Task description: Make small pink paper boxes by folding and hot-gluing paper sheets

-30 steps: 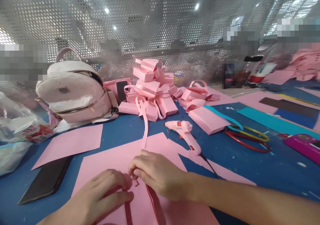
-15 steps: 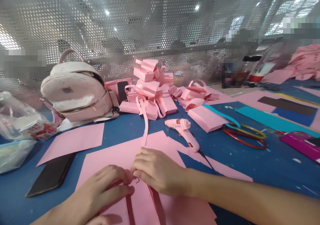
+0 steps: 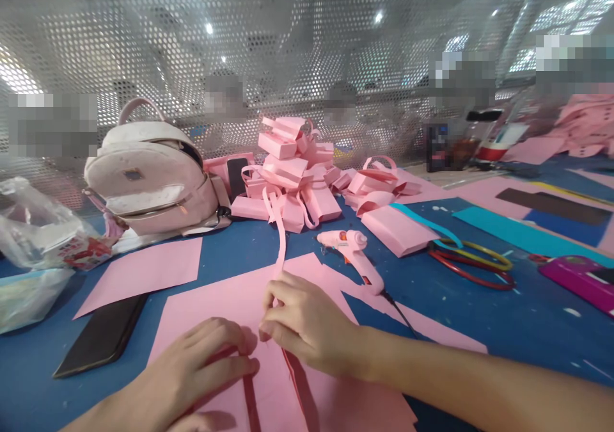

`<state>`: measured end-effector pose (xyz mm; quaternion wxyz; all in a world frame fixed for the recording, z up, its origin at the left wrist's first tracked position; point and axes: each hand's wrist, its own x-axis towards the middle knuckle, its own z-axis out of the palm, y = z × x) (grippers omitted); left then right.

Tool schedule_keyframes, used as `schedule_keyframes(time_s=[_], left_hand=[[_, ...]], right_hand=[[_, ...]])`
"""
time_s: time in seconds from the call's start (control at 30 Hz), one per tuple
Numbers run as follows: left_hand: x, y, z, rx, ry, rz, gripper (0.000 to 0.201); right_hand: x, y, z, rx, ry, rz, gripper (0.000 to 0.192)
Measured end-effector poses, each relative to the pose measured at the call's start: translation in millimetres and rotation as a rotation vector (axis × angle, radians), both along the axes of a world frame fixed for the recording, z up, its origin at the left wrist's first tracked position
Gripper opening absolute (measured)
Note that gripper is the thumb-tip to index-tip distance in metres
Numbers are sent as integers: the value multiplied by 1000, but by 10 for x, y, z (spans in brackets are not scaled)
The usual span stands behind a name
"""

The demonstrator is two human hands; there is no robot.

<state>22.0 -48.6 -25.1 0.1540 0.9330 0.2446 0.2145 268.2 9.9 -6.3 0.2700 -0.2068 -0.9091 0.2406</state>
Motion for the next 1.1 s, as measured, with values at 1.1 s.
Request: schedule_keyframes(time_s=[1.1], left_hand=[[-15,6,-9,62,18,6,50]], right_hand=[[4,8,-59,-332,178,-151,8]])
